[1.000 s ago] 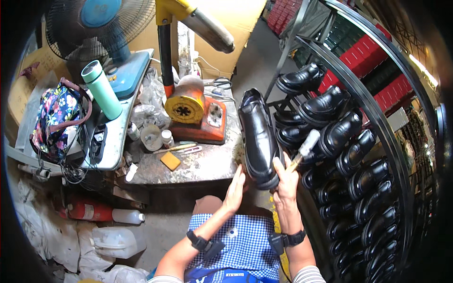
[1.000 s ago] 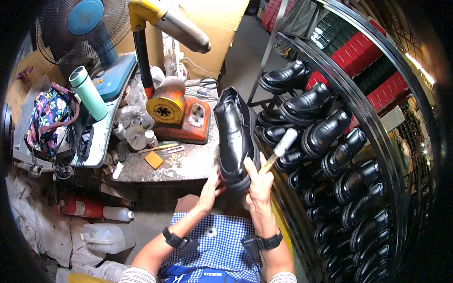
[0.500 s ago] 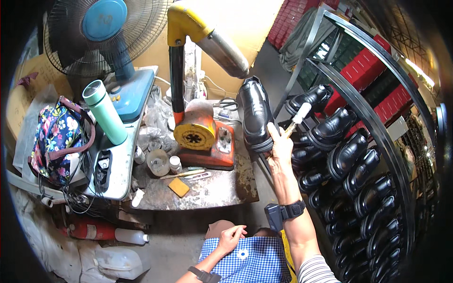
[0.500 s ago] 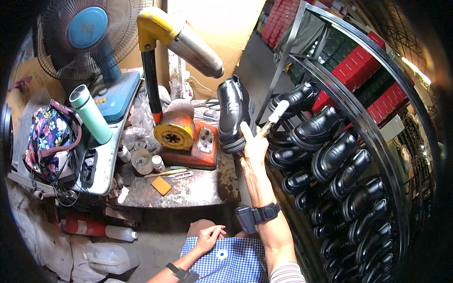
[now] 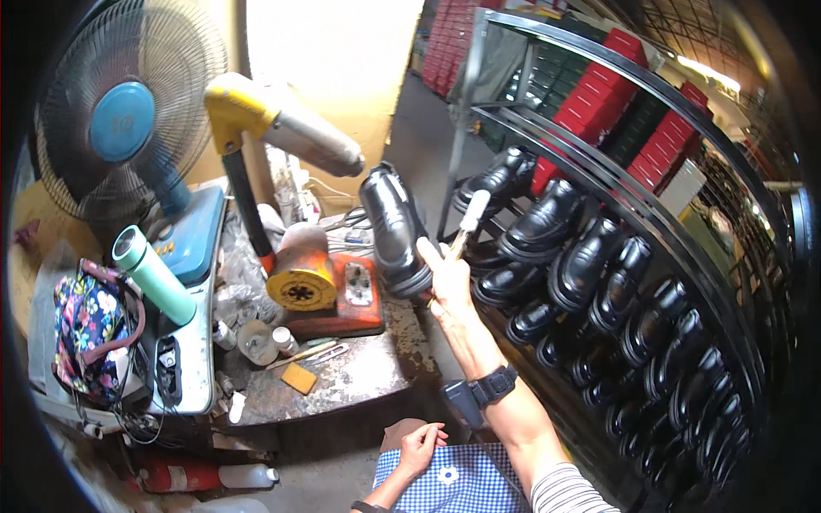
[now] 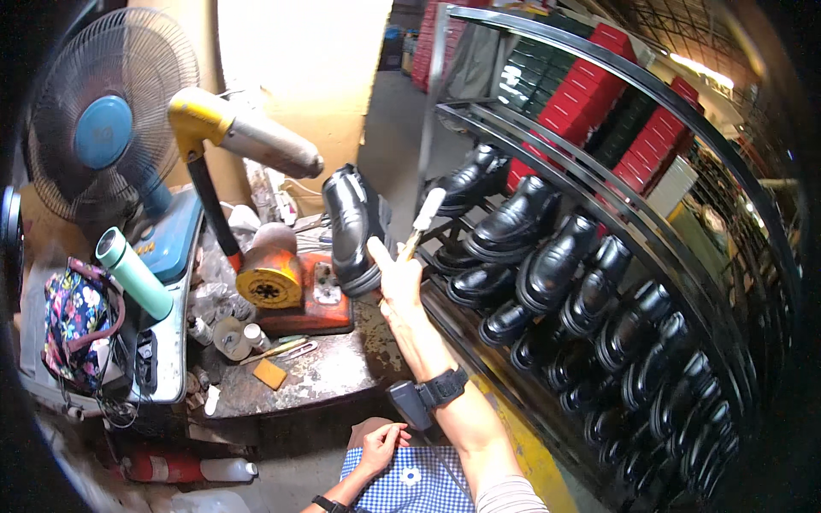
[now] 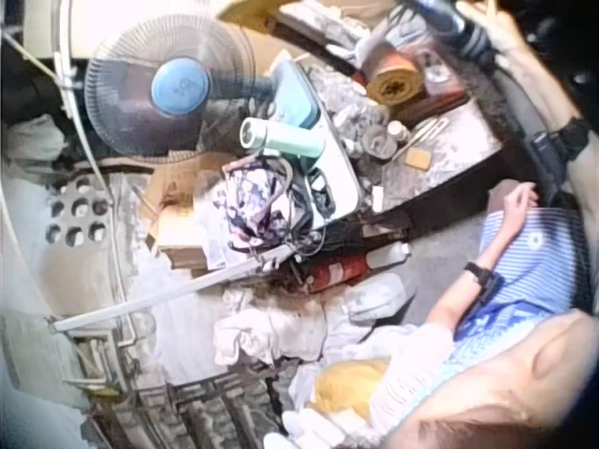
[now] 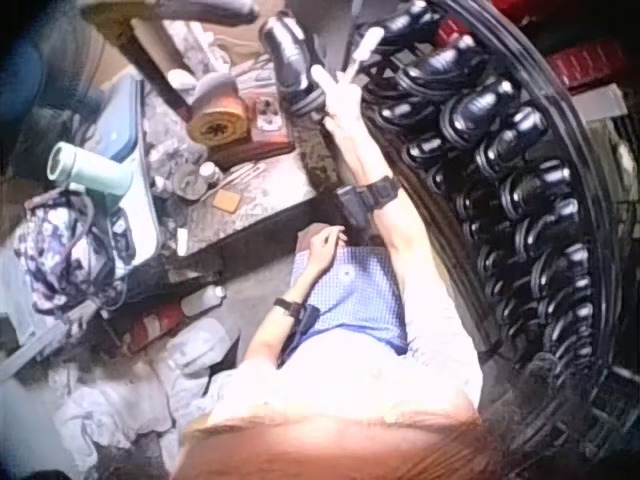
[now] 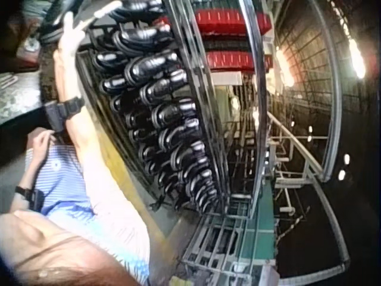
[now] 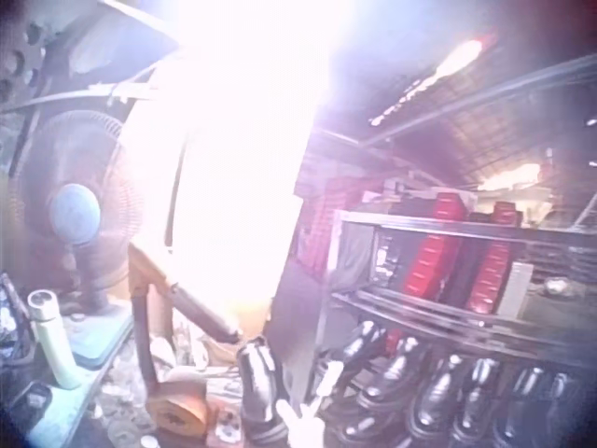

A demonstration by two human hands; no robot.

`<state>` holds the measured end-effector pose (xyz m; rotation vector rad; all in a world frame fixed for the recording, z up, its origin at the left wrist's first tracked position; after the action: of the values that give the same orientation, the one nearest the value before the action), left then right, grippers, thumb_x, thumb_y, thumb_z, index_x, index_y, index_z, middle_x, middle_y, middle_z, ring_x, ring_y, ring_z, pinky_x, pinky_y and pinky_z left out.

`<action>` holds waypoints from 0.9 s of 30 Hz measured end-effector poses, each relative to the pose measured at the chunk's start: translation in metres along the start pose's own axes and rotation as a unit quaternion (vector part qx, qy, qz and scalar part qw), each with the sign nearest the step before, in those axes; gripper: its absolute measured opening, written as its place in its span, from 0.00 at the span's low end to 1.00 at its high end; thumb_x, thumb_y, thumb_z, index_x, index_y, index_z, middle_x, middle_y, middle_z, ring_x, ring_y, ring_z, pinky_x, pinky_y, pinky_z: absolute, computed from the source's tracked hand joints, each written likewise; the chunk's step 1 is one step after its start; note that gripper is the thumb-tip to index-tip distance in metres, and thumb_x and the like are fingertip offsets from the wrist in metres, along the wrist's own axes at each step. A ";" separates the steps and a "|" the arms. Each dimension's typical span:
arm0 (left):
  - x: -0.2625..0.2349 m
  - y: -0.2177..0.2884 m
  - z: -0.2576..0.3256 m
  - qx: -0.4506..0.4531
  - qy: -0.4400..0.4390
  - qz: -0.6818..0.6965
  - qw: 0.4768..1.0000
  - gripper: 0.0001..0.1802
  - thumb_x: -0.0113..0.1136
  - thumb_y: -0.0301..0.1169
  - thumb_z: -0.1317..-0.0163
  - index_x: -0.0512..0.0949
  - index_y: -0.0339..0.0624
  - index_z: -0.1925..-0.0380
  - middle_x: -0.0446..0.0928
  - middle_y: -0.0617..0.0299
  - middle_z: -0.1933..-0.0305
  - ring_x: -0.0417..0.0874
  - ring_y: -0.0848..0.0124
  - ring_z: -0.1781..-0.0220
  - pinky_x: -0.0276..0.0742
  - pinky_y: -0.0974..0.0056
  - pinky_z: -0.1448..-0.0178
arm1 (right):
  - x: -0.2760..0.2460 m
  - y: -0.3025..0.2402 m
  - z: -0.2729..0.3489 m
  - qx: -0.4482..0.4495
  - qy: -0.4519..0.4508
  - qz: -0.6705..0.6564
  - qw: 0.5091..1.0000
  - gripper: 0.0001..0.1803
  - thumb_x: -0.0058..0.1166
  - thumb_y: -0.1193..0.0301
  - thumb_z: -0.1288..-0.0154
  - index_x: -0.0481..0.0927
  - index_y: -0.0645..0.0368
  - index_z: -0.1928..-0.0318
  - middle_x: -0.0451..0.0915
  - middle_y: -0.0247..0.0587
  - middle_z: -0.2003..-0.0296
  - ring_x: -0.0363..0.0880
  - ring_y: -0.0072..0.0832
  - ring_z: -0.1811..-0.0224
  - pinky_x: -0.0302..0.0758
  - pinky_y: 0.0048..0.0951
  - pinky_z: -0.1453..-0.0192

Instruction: Clean and inspect black shoes on a rack in a factory setting using a brush.

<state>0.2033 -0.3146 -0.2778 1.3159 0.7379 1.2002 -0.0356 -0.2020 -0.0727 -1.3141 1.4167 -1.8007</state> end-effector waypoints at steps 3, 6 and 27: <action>0.011 -0.002 -0.003 -0.016 -0.001 0.044 0.999 0.14 0.45 0.32 0.35 0.75 0.32 0.59 0.78 0.55 0.71 0.78 0.74 0.74 0.77 0.70 0.68 | -0.041 -0.020 0.052 0.042 0.009 -0.022 0.999 0.18 0.60 0.71 0.47 0.73 0.65 0.56 0.75 0.33 0.67 0.73 0.17 0.65 0.69 0.19 0.64; 0.002 0.030 -0.007 -0.041 0.042 0.150 0.987 0.17 0.47 0.34 0.37 0.69 0.34 0.52 0.76 0.56 0.71 0.78 0.70 0.75 0.79 0.67 0.70 | -0.100 -0.027 0.117 0.058 -0.029 0.052 0.997 0.33 0.61 0.70 0.47 0.63 0.68 0.42 0.69 0.40 0.49 0.69 0.23 0.52 0.67 0.24 0.48; 0.393 -0.053 0.221 -0.107 -0.605 -0.170 0.770 0.32 0.48 0.29 0.39 0.50 0.37 0.37 0.68 0.57 0.49 0.72 0.72 0.54 0.69 0.69 0.50 | -0.521 -0.133 0.608 -0.017 0.387 0.014 0.922 0.30 0.58 0.61 0.50 0.71 0.68 0.50 0.75 0.39 0.56 0.70 0.26 0.53 0.65 0.26 0.47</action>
<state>0.5310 -0.0084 -0.2063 1.3562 -0.1351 -0.0183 0.7465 0.0015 -0.1506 -0.5727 1.8289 -2.4163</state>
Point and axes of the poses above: each hand's wrist, its own z-axis away from the middle knuckle, its own x-axis out of the palm, y = z × x, the point moved 10 cm from there along -z, towards the middle knuckle
